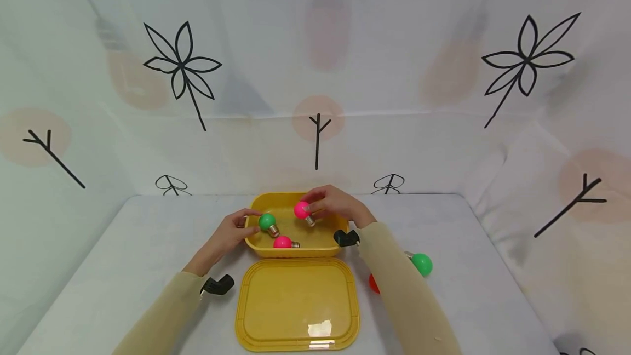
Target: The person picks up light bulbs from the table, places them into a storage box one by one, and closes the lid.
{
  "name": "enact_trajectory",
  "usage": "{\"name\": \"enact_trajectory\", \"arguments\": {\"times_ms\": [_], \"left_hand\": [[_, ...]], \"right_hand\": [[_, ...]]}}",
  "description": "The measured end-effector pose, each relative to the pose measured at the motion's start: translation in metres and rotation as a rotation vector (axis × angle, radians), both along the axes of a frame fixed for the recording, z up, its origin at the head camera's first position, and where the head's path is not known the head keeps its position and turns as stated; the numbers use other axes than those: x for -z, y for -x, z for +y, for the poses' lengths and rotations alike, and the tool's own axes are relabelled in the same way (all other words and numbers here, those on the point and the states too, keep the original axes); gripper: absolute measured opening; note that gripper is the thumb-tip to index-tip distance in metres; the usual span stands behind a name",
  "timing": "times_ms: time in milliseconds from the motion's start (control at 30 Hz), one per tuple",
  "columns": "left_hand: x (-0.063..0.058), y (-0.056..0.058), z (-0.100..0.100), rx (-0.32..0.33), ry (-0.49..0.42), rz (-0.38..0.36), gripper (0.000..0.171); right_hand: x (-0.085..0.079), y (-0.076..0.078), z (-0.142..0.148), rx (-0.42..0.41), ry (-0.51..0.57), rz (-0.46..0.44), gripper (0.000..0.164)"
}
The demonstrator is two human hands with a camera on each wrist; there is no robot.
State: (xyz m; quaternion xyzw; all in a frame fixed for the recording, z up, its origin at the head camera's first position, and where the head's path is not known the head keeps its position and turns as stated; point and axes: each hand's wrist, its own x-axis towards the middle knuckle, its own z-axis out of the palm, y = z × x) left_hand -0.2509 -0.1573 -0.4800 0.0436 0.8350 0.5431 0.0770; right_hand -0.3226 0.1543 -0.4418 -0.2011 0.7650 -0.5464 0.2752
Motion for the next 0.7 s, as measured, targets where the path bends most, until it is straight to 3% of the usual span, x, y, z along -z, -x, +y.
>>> {"name": "enact_trajectory", "arguments": {"times_ms": [433,700], "left_hand": [[-0.0028,-0.0002,0.0012,-0.006,0.009,-0.002,0.035],[-0.0016,-0.0011,0.0011,-0.004,0.011,-0.006,0.035]], "right_hand": [[-0.0029,-0.0005,-0.0044,-0.042,-0.122,0.055,0.037],[0.0011,-0.0017,-0.0078,-0.061,-0.129,0.057,0.037]]}}
